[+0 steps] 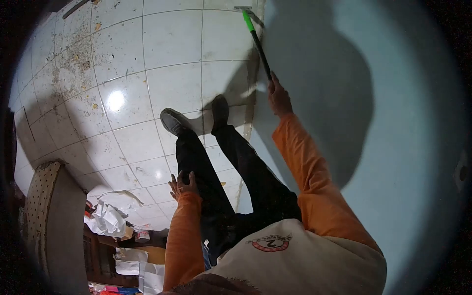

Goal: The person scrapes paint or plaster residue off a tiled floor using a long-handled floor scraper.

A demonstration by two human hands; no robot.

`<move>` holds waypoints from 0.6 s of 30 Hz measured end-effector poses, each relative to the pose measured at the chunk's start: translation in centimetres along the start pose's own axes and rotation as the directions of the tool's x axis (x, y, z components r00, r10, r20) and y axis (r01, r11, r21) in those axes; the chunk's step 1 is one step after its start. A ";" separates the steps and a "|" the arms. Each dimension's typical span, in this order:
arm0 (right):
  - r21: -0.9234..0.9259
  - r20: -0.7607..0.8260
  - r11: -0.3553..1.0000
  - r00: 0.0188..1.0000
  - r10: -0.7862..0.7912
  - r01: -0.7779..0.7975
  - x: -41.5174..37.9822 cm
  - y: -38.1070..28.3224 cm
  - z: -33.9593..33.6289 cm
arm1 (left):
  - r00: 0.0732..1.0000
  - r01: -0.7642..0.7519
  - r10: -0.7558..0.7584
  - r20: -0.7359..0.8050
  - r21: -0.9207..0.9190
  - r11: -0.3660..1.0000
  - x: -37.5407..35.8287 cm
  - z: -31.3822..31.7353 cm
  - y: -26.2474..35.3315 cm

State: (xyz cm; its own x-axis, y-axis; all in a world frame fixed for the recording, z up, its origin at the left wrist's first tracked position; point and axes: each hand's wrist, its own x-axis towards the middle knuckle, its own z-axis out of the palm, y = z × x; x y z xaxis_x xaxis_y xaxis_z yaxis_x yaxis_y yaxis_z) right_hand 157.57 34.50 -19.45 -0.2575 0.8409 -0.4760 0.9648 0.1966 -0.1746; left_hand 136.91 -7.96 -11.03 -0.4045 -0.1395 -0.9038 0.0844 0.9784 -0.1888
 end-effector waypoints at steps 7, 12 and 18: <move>0.220 0.132 0.943 0.966 0.223 -0.248 5.2 -1.3 -2.8 | 0.956 -0.286 0.266 -0.125 -0.187 0.940 4.4 -2.7 -2.3; 0.081 0.051 0.997 0.999 -0.019 0.015 -2.3 2.7 -0.9 | 0.762 -0.621 0.430 -0.485 -0.357 0.698 0.4 -22.9 4.3; 0.183 0.256 0.955 0.949 0.183 -0.234 7.2 -6.1 -3.7 | 0.560 -0.776 0.418 -0.715 -0.277 0.566 -6.0 -29.6 8.7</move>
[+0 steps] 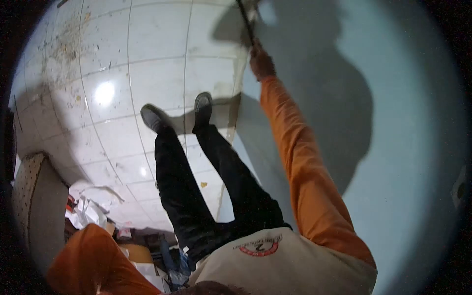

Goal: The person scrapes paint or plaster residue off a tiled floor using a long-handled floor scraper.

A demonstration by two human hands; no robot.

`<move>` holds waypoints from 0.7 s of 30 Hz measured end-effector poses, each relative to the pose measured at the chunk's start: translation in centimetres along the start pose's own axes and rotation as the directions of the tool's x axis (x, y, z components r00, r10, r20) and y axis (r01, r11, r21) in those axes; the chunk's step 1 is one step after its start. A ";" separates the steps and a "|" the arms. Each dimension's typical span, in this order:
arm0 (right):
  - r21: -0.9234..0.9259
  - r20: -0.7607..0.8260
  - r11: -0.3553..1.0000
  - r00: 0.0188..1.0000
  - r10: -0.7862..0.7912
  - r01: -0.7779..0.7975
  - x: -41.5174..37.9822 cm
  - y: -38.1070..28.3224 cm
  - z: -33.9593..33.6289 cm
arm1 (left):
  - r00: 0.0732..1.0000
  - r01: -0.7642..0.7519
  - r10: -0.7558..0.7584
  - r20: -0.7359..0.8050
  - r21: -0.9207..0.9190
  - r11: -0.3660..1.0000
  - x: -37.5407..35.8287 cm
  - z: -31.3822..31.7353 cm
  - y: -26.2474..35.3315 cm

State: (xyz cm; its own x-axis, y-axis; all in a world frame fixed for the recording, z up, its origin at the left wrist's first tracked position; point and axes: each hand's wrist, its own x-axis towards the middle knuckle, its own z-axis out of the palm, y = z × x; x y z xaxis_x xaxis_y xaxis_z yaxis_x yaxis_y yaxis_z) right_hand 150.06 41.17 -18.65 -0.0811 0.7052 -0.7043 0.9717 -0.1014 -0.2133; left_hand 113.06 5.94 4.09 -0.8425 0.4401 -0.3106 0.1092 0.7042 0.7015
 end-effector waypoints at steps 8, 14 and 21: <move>-0.124 -0.107 0.974 0.973 -0.203 0.189 -8.2 5.8 8.8 | 0.983 -0.101 0.095 -0.156 -0.027 0.995 -0.3 -1.0 3.7; -0.312 -0.082 0.939 0.980 -0.179 0.145 -6.9 4.3 8.5 | 0.971 -0.161 0.154 -0.184 -0.022 0.987 0.2 -1.8 5.1; -0.241 -0.105 0.928 0.943 -0.316 0.284 -2.7 2.6 10.2 | 0.959 -0.214 0.199 -0.201 -0.053 0.975 0.3 -3.0 6.1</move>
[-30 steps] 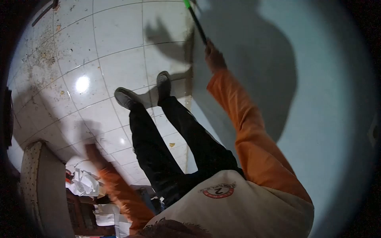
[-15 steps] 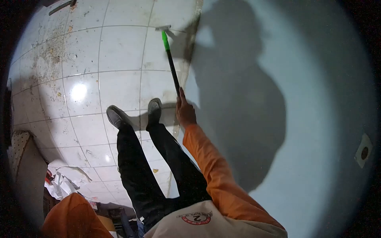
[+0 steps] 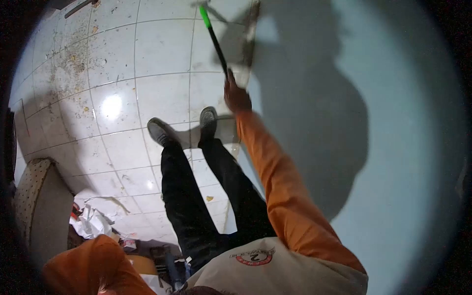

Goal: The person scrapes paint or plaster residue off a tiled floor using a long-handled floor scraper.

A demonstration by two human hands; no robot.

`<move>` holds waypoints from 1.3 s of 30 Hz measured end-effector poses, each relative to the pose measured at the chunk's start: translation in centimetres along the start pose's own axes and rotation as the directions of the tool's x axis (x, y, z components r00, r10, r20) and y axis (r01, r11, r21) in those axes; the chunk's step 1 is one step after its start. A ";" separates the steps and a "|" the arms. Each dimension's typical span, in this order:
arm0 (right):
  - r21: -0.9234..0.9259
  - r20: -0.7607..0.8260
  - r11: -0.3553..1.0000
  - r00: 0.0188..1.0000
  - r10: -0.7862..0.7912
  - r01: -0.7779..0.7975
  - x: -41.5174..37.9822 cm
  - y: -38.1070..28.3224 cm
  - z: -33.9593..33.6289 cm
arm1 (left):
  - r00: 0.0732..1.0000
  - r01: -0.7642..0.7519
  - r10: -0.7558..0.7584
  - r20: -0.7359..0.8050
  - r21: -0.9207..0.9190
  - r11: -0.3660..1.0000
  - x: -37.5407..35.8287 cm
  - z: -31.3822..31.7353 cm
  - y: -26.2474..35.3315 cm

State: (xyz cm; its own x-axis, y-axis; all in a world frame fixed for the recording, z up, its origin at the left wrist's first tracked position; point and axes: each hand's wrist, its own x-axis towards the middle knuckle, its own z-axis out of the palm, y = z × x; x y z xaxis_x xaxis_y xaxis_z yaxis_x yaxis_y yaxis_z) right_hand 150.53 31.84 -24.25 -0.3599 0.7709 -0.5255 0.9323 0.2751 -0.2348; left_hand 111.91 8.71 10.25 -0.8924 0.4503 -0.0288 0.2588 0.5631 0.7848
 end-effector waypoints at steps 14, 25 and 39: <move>0.082 0.018 0.993 0.996 0.083 -0.084 5.3 -14.0 -0.6 | 0.543 0.210 -0.688 0.481 0.716 0.666 -22.2 1.7 -17.6; -0.011 0.072 0.994 0.992 0.105 -0.104 -4.1 -22.4 4.6 | 0.478 0.243 -0.747 0.463 0.748 0.618 -14.8 1.2 -24.9; -0.078 0.002 0.991 0.994 0.108 -0.108 -0.8 -34.0 5.1 | 0.385 0.270 -0.748 0.541 0.709 0.651 -9.9 -0.5 -27.5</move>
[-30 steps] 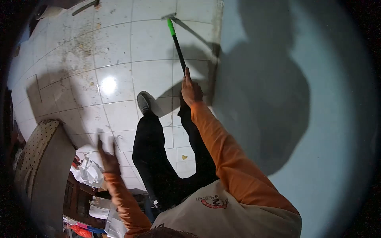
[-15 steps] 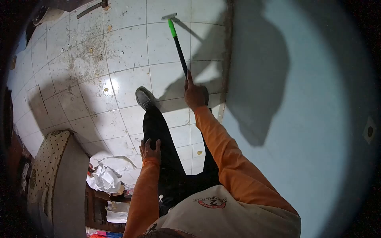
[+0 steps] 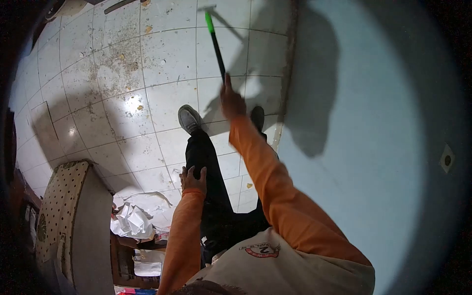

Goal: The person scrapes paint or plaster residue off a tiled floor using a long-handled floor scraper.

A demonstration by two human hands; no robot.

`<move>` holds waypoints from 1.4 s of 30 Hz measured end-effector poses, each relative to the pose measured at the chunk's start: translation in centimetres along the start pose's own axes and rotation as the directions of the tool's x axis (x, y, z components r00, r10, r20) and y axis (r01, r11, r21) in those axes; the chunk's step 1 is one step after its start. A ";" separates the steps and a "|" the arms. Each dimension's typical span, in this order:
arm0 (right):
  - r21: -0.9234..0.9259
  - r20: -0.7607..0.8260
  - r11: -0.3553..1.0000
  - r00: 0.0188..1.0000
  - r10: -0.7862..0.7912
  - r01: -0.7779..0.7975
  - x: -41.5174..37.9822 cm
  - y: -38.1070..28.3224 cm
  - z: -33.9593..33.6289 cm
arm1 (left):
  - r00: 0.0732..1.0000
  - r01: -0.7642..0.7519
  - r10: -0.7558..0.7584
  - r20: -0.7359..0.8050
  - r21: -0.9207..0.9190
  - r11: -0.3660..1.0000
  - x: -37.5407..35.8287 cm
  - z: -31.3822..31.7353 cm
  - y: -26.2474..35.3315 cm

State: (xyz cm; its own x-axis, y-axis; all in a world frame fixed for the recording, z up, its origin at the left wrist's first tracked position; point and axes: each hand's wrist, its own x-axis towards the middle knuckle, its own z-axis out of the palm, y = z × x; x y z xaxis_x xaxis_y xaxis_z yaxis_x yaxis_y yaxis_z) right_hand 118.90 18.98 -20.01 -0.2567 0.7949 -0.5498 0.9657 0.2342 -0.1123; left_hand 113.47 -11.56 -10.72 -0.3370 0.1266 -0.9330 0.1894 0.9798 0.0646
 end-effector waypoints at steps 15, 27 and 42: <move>-0.296 -0.049 0.937 0.977 -0.209 0.186 12.6 -5.5 -1.9 | 0.998 -0.002 0.004 0.061 -0.040 0.999 1.1 -0.5 -0.8; 0.018 -0.015 0.991 0.991 0.132 -0.132 11.5 -3.1 -3.4 | 0.998 0.006 -0.004 0.060 -0.044 0.999 1.5 -0.7 -1.0; 0.206 0.040 0.961 0.983 0.181 -0.185 -5.0 7.9 1.2 | 0.999 -0.014 0.013 0.048 0.024 1.000 1.3 -1.0 0.4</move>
State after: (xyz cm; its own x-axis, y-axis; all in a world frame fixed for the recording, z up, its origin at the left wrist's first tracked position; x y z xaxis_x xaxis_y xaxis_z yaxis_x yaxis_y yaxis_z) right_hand 127.81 16.22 -19.14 -0.0761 0.8012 -0.5936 0.9836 -0.0374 -0.1766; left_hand 112.24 -10.84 -11.56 -0.2900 0.1320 -0.9479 0.2166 0.9738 0.0693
